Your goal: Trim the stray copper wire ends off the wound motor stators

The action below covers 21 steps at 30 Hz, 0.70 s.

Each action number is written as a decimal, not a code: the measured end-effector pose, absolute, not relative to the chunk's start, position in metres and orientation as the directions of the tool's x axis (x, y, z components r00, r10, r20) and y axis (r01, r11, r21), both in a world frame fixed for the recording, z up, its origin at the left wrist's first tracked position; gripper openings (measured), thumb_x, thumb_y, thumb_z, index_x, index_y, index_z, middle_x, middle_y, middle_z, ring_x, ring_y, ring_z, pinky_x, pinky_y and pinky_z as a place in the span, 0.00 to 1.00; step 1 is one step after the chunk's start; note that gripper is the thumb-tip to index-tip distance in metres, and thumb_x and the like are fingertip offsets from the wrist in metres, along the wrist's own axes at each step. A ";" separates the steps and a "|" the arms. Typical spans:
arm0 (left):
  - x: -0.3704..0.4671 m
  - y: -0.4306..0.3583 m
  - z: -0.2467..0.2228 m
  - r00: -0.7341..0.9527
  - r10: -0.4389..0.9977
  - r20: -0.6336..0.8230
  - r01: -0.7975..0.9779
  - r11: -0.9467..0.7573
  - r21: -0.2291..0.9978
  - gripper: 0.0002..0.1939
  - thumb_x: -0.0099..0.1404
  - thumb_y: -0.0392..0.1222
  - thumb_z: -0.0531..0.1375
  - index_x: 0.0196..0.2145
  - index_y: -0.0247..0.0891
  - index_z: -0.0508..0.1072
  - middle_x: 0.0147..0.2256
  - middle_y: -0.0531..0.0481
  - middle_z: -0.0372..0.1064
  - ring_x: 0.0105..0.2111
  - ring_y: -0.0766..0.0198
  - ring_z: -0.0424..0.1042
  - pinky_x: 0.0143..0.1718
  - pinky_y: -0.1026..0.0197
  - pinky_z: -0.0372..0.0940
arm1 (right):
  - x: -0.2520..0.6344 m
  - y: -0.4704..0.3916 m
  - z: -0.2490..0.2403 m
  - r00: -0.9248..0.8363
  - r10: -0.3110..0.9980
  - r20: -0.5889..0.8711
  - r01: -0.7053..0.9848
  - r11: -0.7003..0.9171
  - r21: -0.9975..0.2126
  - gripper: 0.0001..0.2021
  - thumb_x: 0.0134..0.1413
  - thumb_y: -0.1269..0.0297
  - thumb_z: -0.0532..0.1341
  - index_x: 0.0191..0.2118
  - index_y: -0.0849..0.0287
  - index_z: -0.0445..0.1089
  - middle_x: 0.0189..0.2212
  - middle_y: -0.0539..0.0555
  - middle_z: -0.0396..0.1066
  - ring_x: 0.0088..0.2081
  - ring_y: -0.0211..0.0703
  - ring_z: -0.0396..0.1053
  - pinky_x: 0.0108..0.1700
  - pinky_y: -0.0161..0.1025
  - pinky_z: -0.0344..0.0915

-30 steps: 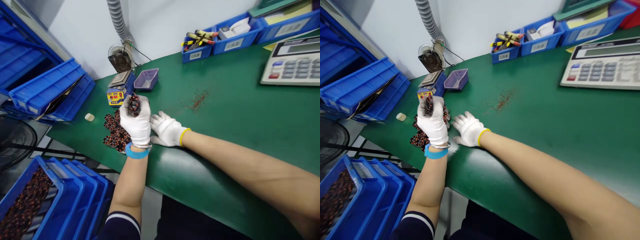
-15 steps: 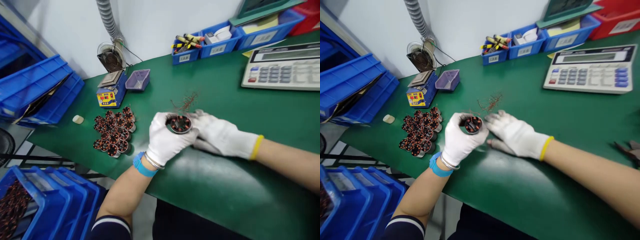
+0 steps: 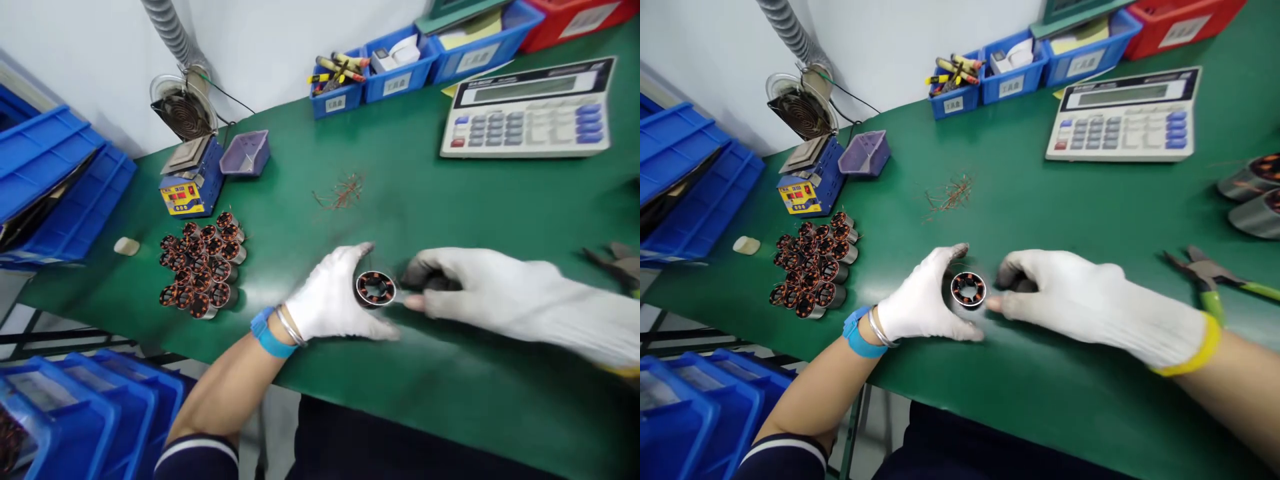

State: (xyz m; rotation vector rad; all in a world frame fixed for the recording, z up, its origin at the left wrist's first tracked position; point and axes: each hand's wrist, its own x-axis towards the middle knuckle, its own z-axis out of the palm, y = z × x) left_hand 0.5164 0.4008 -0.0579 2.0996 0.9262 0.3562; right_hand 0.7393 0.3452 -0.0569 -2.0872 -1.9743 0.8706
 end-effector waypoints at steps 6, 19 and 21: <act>0.523 0.401 -0.063 0.661 0.750 0.017 0.496 -0.454 0.740 0.35 0.50 0.49 0.70 0.55 0.39 0.72 0.49 0.43 0.75 0.51 0.47 0.74 0.57 0.45 0.69 | 0.723 0.355 -0.045 0.002 0.927 -0.374 0.923 -0.145 -0.356 0.15 0.59 0.51 0.52 0.32 0.54 0.71 0.32 0.53 0.76 0.31 0.49 0.72 0.26 0.40 0.55; 0.527 0.394 -0.063 0.583 0.804 -0.119 0.483 -0.225 0.846 0.59 0.47 0.47 0.72 0.72 0.39 0.50 0.46 0.48 0.75 0.44 0.55 0.77 0.51 0.52 0.70 | 0.725 0.358 -0.074 0.016 0.990 -0.139 0.922 -0.068 -0.382 0.17 0.58 0.50 0.52 0.33 0.55 0.71 0.31 0.54 0.74 0.29 0.45 0.68 0.28 0.39 0.53; 0.527 0.394 -0.065 0.595 0.798 -0.096 0.461 -0.241 0.854 0.59 0.47 0.48 0.72 0.71 0.38 0.50 0.47 0.47 0.75 0.45 0.54 0.77 0.51 0.51 0.70 | 0.730 0.358 -0.078 -0.030 0.997 -0.069 0.953 0.008 -0.302 0.18 0.60 0.48 0.51 0.33 0.54 0.71 0.31 0.54 0.73 0.30 0.46 0.67 0.29 0.40 0.54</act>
